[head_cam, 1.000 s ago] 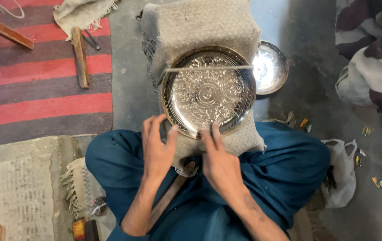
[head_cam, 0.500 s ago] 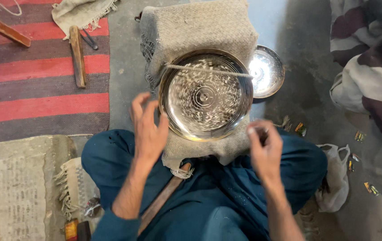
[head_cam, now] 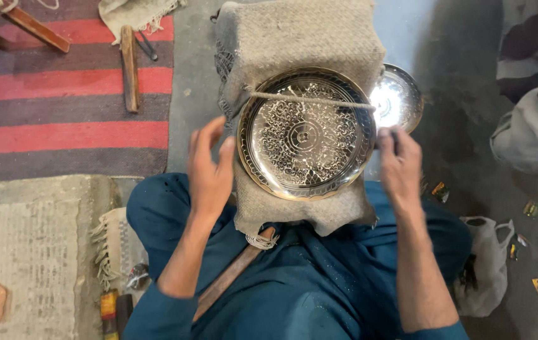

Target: The person sits cross-legged on the floor with a decorative brass plate resting on a cloth-covered stand. They hold a chisel against the plate's engraved surface with one hand and strike it with a wooden mallet in the other, repositioning the chisel repeatedly to work the pattern, and occasionally rotate the plate.

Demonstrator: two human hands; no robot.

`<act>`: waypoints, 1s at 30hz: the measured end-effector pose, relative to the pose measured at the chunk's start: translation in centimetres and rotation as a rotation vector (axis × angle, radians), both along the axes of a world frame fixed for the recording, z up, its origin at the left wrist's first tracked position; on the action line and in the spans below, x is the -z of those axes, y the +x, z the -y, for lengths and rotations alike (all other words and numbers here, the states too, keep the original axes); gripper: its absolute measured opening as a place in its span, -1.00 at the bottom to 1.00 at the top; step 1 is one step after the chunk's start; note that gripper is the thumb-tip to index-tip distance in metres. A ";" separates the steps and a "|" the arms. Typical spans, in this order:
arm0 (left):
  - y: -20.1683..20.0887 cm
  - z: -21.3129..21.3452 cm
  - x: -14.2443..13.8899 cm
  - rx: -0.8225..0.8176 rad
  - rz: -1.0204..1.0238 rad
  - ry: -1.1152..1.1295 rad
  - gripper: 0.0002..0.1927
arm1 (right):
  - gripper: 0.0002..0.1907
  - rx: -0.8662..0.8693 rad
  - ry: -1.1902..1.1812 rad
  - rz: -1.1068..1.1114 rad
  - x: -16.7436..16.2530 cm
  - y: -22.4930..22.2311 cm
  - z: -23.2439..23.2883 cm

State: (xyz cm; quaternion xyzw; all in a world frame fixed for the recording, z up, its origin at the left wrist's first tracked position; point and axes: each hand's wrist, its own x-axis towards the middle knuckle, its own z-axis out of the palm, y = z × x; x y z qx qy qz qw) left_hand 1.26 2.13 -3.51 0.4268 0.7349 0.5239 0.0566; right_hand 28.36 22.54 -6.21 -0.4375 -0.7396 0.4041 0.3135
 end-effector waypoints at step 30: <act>4.6 20.8 1.3 -0.176 0.522 -0.188 -0.54 | -0.67 -0.724 -0.319 -0.012 -5.8 -5.7 1.5</act>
